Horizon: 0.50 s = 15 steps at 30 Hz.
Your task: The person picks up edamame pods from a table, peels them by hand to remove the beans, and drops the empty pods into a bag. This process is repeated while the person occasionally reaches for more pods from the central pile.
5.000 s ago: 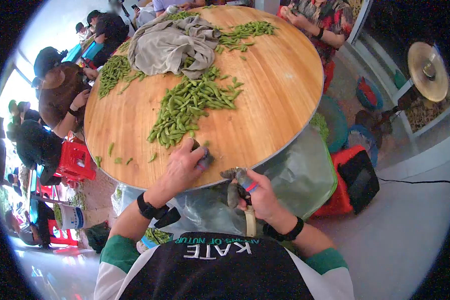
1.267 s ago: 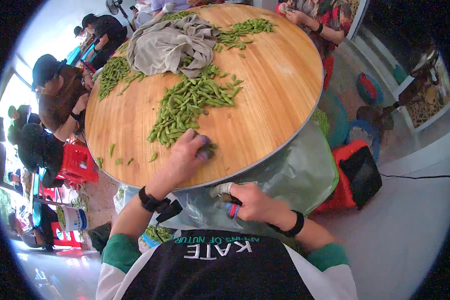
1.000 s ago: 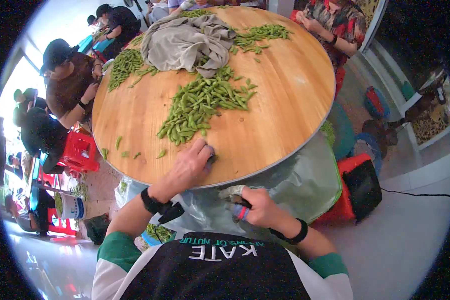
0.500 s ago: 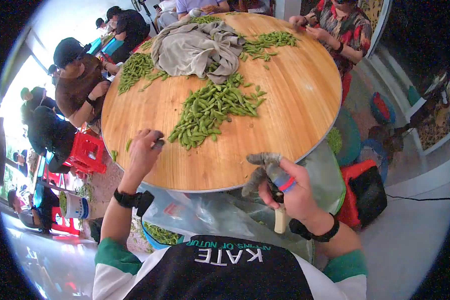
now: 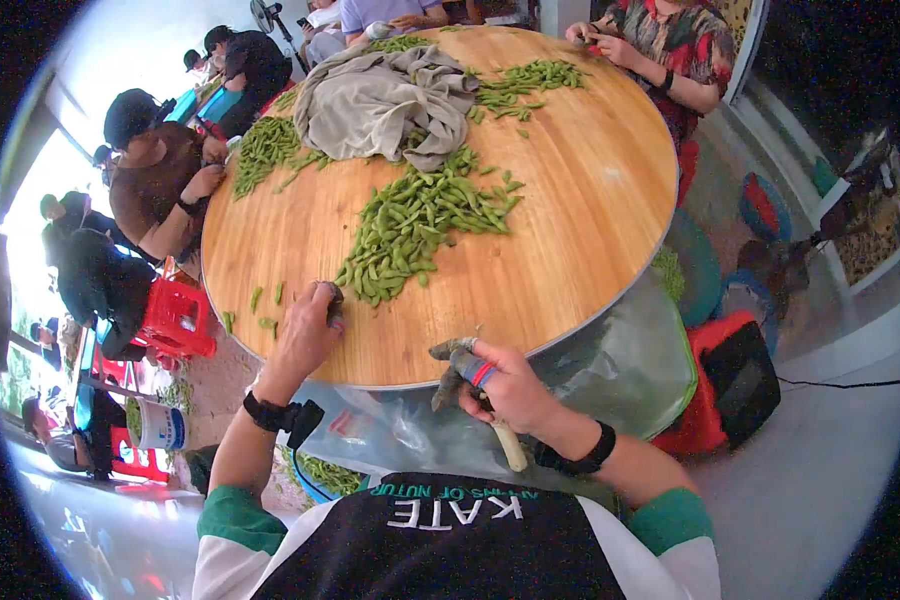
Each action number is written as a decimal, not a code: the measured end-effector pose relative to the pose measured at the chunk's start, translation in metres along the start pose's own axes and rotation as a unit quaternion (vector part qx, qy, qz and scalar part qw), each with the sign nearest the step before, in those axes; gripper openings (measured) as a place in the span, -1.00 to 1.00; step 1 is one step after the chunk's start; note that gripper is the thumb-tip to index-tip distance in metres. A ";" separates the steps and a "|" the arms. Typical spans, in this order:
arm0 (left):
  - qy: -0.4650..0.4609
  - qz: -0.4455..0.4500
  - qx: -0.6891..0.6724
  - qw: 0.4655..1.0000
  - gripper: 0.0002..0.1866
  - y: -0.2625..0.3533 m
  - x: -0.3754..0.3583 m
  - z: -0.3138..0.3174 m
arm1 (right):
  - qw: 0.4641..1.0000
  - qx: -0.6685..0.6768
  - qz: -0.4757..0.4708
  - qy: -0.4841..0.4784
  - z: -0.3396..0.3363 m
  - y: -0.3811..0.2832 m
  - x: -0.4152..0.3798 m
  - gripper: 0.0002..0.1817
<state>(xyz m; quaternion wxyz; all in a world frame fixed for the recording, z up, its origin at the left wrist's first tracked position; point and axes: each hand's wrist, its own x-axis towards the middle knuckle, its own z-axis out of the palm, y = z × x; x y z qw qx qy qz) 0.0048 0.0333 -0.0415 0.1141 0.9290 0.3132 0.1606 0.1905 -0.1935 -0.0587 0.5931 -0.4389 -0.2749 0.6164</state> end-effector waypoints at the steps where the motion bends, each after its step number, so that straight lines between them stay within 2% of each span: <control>1: 0.006 0.030 -0.017 0.999 -0.70 0.002 -0.001 -0.001 | 1.000 0.008 0.002 -0.005 -0.001 0.003 0.000 -0.66; 2: 0.003 0.034 -0.017 0.999 -0.70 0.006 0.000 -0.002 | 1.000 0.016 0.003 -0.008 -0.001 0.005 0.000 -0.65; 3: -0.034 -0.041 -0.185 0.981 -0.75 0.013 0.002 -0.004 | 1.000 0.019 0.002 -0.004 0.000 0.004 0.000 -0.65; 4: -0.073 -0.115 -0.346 0.928 -0.79 0.022 0.003 -0.005 | 1.000 0.014 0.004 0.005 0.003 0.003 -0.001 -0.64; 5: -0.079 -0.114 -0.348 0.927 -0.79 0.030 0.004 -0.004 | 1.000 0.009 0.007 0.013 0.005 0.002 -0.002 -0.63; 7: -0.092 -0.121 -0.564 0.812 -0.74 0.048 0.005 -0.001 | 1.000 -0.011 0.002 0.004 0.005 0.001 -0.005 -0.63; 11: -0.098 -0.107 -0.626 0.766 -0.76 0.075 -0.002 0.020 | 1.000 -0.013 -0.016 0.003 0.002 0.006 -0.003 -0.63; 15: -0.112 -0.066 -0.609 0.783 -0.72 0.084 -0.007 0.036 | 0.999 -0.014 -0.034 0.028 0.001 0.003 -0.006 -0.61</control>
